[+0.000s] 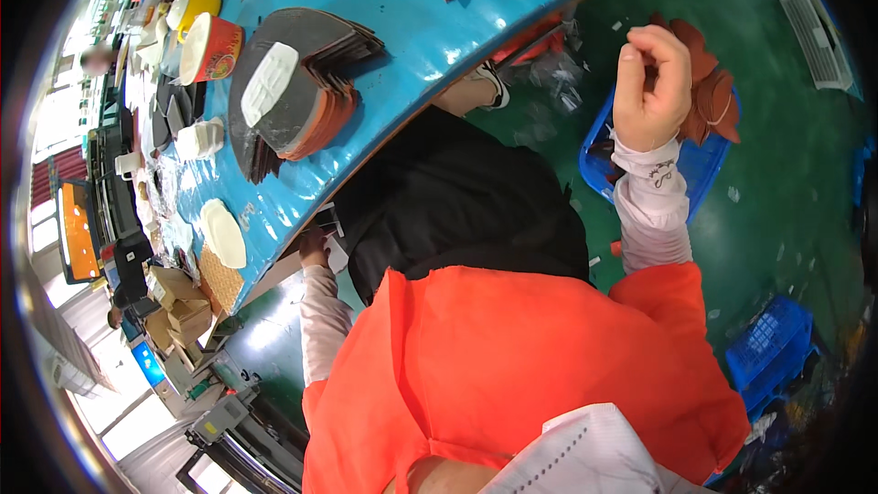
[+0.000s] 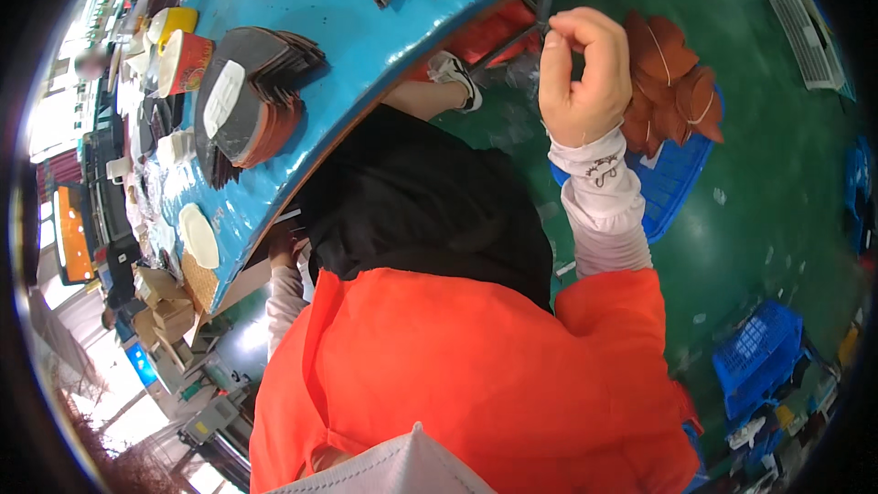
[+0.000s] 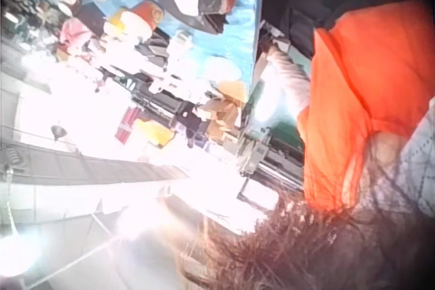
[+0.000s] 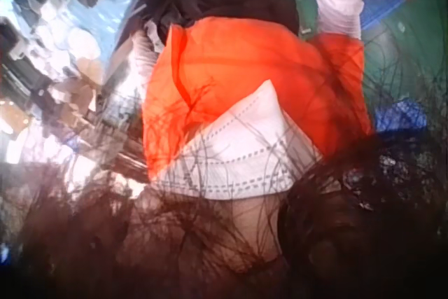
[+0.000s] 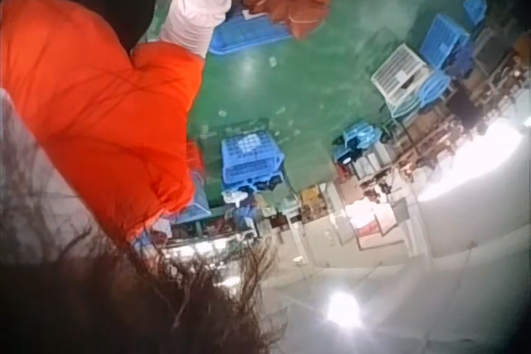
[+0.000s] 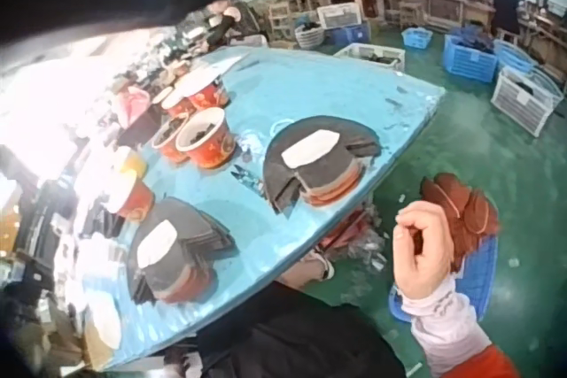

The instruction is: Applying white reinforcement patches to black shoe upper components.

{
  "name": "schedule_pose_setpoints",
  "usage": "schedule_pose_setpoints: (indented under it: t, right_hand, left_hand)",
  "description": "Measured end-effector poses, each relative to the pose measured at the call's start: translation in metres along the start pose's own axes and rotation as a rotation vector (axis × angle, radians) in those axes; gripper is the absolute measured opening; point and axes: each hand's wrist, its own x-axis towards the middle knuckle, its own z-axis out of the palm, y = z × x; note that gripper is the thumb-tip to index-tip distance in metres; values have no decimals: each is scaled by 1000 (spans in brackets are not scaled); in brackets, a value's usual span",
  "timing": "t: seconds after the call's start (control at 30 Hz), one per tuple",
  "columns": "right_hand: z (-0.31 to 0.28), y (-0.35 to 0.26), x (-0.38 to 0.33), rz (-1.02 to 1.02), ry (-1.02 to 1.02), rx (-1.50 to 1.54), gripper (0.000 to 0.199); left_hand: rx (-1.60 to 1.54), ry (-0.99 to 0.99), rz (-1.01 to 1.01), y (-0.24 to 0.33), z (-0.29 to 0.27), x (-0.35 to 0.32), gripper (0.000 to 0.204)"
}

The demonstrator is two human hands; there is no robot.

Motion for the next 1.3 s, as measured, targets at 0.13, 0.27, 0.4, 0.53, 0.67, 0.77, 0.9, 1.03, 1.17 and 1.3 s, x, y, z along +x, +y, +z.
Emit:
schedule_pose_setpoints:
  t: [0.13, 0.27, 0.4, 0.53, 0.67, 0.77, 0.9, 1.03, 1.17, 1.3]
  right_hand:
    - [-6, 8, -12, 92, -129, -39, 9]
    - [18, -5, -21, -45, -266, -10, 11]
    - [45, -26, 2, -98, -329, 30, 13]
    - [70, -33, 27, -233, -375, -155, 20]
    - [90, -33, 38, -288, -468, -359, 35]
    - [96, -36, 54, -342, -602, -487, 52]
    - [93, -40, 93, -494, -951, -599, 62]
    - [108, -29, 115, -516, -1232, -665, 57]
    - [119, -19, 132, -579, -1347, -635, 49]
    - [121, -19, 139, -659, -1433, -631, 44]
  left_hand:
    - [-199, 313, 154, 149, -2, -55, 22]
    - [-156, 413, 445, 224, -34, -109, 17]
    - [-114, 498, 808, 271, -70, -124, 20]
    - [-229, 604, 864, 299, -89, -112, 23]
    - [-240, 742, 849, 299, -98, -89, 25]
    - [-372, 848, 708, 298, -102, -68, 25]
    - [-599, 920, 566, 297, -93, -46, 27]
    - [-387, 918, 585, 298, -94, -45, 32]
    - [-376, 917, 576, 300, -93, -43, 32]
    - [-393, 921, 560, 299, -92, -44, 31]
